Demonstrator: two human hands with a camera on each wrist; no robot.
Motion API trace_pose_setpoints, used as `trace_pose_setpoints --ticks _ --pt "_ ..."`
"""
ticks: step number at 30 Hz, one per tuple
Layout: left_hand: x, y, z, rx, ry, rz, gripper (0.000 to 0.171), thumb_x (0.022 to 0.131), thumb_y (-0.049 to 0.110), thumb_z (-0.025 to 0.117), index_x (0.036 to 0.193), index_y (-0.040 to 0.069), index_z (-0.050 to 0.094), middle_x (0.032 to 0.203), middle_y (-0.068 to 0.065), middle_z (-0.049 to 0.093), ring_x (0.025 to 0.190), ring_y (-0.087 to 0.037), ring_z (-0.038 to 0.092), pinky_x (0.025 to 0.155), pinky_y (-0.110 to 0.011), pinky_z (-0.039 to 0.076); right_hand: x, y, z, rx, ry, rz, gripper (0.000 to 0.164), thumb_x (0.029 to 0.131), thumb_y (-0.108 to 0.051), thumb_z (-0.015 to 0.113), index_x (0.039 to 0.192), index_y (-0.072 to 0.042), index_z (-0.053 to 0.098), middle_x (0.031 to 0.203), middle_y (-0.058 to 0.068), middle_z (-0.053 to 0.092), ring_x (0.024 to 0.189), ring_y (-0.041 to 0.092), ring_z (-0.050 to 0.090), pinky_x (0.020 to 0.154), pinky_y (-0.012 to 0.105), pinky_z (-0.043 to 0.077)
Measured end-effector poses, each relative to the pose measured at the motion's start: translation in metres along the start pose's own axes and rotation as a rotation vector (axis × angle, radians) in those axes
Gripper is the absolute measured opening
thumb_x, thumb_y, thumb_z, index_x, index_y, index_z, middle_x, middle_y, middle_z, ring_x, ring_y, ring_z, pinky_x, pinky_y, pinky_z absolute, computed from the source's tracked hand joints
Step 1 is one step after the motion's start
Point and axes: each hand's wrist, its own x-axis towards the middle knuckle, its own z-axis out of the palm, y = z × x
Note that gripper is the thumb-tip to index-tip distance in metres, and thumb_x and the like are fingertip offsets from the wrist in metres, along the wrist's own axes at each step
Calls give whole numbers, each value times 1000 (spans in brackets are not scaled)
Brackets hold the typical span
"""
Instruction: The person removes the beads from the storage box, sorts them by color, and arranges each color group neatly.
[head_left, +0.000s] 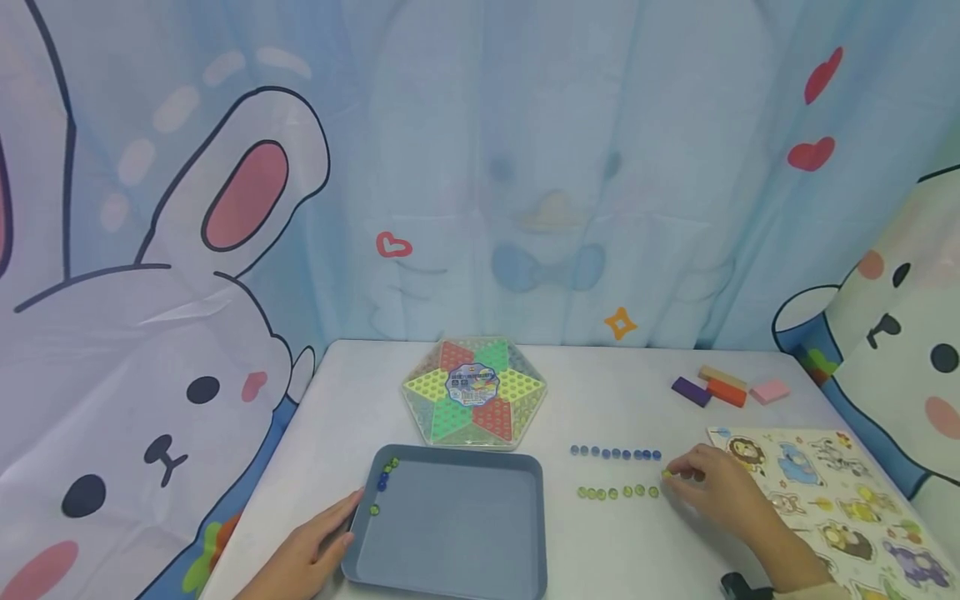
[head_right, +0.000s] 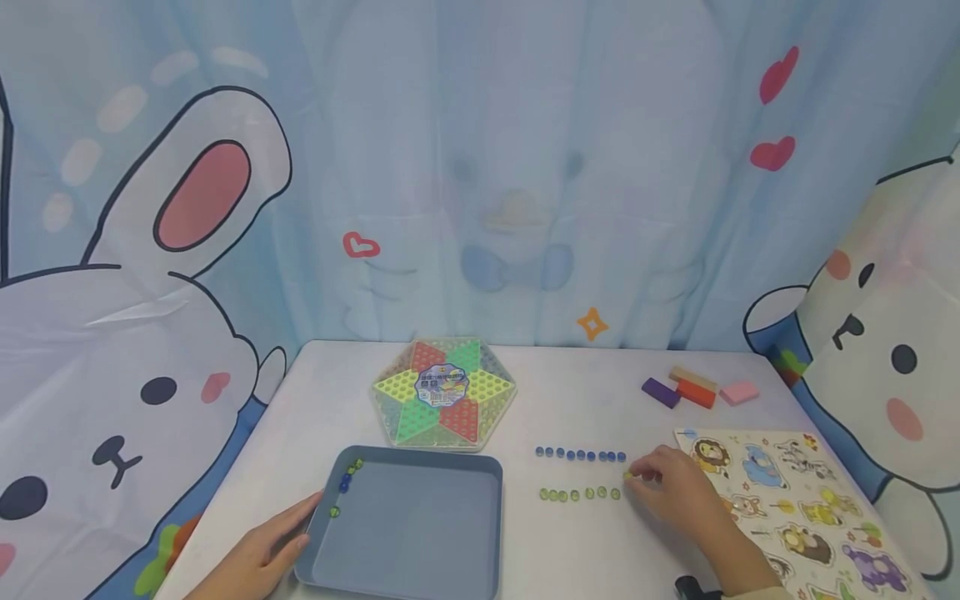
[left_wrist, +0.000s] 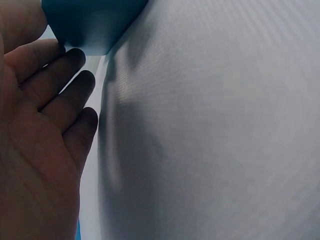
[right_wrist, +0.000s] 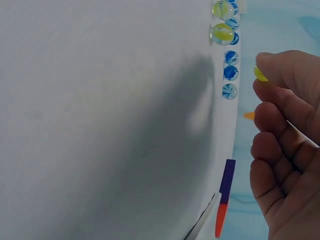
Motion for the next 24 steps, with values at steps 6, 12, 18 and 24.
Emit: trace_pose_setpoints --ticks 6,12,18,24 --pt "0 -2 1 14 11 13 62 111 46 48 164 18 36 166 -7 44 150 -37 44 117 -27 48 3 5 6 11 -110 51 19 86 -23 85 102 -16 79 93 -4 68 89 12 61 79 34 56" --pt "0 -1 0 2 -16 -23 65 110 51 47 165 21 33 168 -5 41 152 -36 42 116 -25 47 5 5 11 12 -153 76 18 85 -24 85 99 -15 79 90 -4 68 86 11 62 82 40 59" --pt "-1 3 -1 40 21 -1 62 111 47 48 164 18 35 166 -5 43 150 -36 44 117 -31 49 3 2 2 9 -144 64 24 84 -28 87 103 -17 79 94 -3 68 89 13 61 80 36 56" --pt "0 4 1 52 20 -30 63 110 50 47 165 22 35 167 1 43 152 -32 44 118 -34 49 0 -14 -20 0 -67 -34 30 84 -29 87 110 -18 80 96 -5 67 90 13 59 73 26 53"
